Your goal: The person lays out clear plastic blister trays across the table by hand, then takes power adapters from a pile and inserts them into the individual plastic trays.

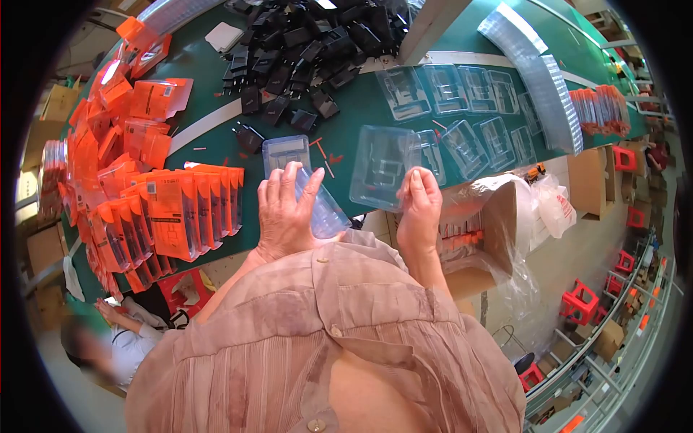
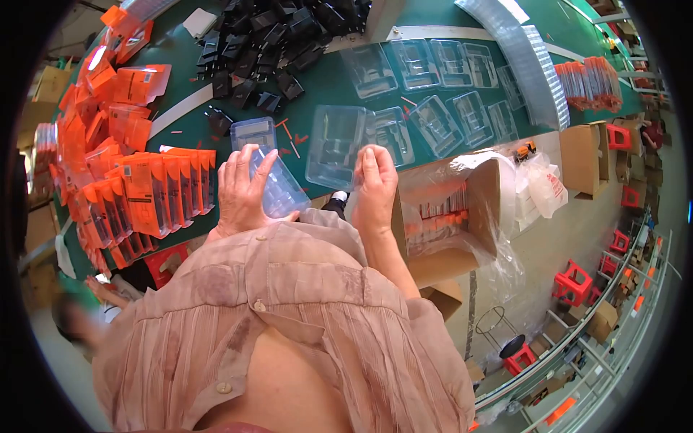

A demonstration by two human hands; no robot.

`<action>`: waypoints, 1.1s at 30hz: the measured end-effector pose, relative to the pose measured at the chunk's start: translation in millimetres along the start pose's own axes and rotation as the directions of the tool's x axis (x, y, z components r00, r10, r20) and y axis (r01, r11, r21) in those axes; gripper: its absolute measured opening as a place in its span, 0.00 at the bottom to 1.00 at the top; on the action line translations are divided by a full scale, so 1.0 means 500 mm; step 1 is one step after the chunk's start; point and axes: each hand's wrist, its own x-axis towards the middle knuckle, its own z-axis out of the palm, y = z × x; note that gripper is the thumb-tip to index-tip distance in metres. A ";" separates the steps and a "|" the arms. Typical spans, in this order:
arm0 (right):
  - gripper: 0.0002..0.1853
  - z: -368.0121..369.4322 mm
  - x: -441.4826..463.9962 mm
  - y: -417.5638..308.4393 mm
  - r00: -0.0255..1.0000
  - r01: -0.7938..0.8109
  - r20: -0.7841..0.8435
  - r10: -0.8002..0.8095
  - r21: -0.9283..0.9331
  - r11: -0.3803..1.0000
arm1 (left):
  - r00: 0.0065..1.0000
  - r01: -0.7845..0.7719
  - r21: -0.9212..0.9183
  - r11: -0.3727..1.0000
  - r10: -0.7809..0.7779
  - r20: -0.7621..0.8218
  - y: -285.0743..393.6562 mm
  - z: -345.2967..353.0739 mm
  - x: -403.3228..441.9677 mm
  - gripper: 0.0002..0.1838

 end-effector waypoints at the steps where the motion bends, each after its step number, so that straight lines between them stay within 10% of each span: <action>1: 0.07 0.002 0.014 0.005 0.995 -0.067 0.068 0.068 -0.021 0.998 | 1.000 0.024 0.021 0.999 -0.024 -0.002 -0.001 0.000 -0.005 0.54; 8: 0.11 -0.004 0.187 0.124 0.980 -0.098 0.119 0.159 -0.408 0.908 | 1.000 0.015 0.002 1.000 -0.015 -0.026 -0.010 -0.001 -0.018 0.51; 13: 0.21 0.050 0.163 0.118 0.912 0.363 0.245 -0.328 -0.855 0.372 | 0.999 0.026 -0.030 0.999 -0.026 -0.019 -0.015 -0.001 -0.026 0.50; 15: 0.23 0.058 0.141 0.121 0.819 0.486 0.428 -0.383 -0.871 0.067 | 0.999 0.035 -0.034 0.999 -0.035 -0.023 -0.018 0.000 -0.030 0.50; 19: 0.21 0.063 0.157 0.128 0.850 0.448 0.464 -0.251 -0.886 -0.118 | 0.998 0.060 -0.065 0.996 -0.061 -0.001 -0.020 -0.002 -0.032 0.49; 28: 0.12 0.079 0.269 0.135 0.747 0.508 0.585 -0.316 -0.809 -0.296 | 1.000 0.017 -0.064 0.998 -0.016 0.021 -0.022 0.010 -0.031 0.48; 33: 0.14 0.066 0.201 0.063 0.520 0.657 0.708 -0.477 -0.689 -0.307 | 1.000 -0.012 -0.063 0.998 0.014 0.021 -0.022 0.017 -0.023 0.48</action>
